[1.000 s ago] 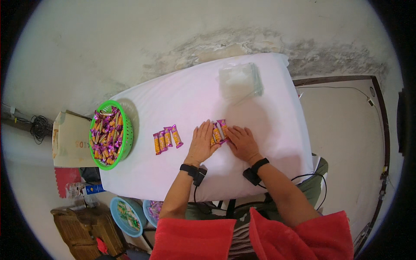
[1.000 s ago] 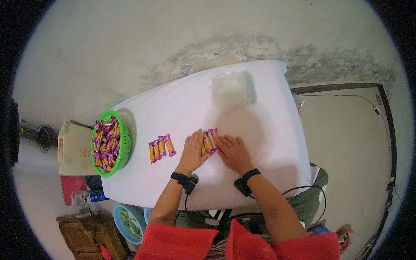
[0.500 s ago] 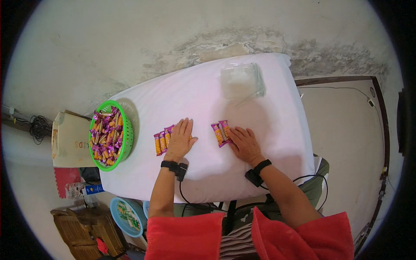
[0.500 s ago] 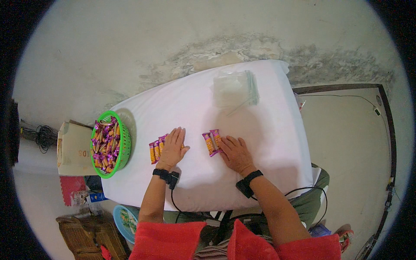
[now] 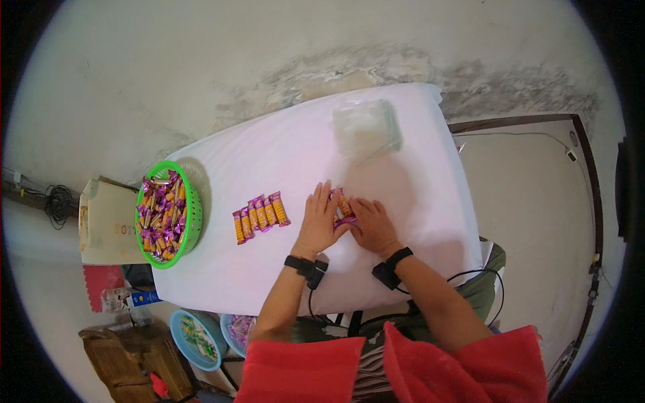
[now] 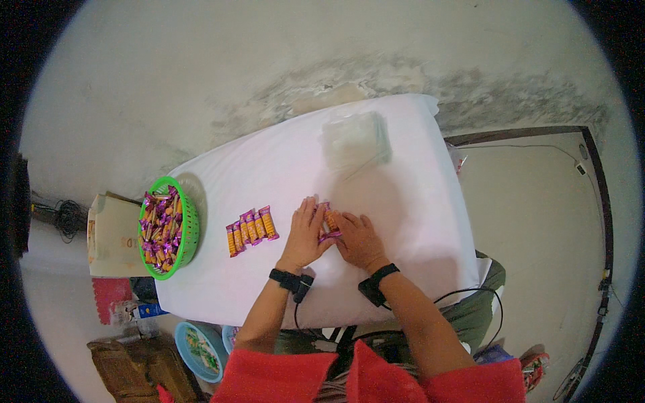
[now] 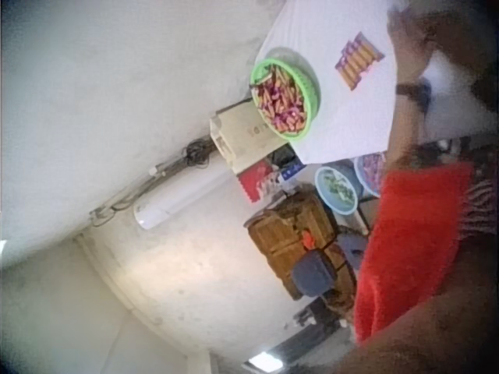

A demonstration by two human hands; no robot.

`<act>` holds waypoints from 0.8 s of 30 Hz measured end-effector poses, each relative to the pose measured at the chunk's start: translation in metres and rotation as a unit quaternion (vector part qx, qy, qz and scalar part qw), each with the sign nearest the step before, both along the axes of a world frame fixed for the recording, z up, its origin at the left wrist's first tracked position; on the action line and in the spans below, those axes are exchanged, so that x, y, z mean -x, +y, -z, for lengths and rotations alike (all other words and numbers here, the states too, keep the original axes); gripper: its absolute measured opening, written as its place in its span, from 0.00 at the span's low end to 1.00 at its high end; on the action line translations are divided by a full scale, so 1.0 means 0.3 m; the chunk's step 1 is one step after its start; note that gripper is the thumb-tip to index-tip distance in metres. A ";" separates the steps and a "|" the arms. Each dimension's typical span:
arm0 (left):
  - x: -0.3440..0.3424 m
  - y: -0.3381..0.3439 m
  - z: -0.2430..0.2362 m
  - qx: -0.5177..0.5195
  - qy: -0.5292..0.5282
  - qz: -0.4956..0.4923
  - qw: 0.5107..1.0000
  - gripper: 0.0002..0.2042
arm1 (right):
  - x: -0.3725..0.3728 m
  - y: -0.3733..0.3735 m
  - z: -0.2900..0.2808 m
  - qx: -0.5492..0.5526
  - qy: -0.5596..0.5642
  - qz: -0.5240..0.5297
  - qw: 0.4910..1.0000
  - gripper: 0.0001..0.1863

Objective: The person picks up several wrapped candies from a green basket and arranges them in a row on the table before placing them into a plastic bag by hand.

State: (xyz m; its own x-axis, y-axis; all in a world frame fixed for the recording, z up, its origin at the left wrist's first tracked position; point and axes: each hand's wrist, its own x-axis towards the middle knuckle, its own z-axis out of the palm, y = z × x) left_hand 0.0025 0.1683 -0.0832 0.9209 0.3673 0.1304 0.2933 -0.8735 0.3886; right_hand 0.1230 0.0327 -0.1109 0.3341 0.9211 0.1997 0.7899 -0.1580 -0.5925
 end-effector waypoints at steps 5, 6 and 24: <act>-0.033 0.002 0.071 -0.014 -0.009 0.005 1.000 0.36 | 0.006 -0.006 0.023 -0.007 0.010 0.005 1.000 0.31; -0.034 0.011 0.073 -0.003 -0.010 0.018 1.000 0.35 | 0.001 -0.011 0.016 0.016 0.017 0.004 1.000 0.31; 0.317 0.291 0.061 -0.087 -0.003 -0.181 0.980 0.37 | 0.008 0.004 -0.002 0.022 -0.004 0.007 1.000 0.32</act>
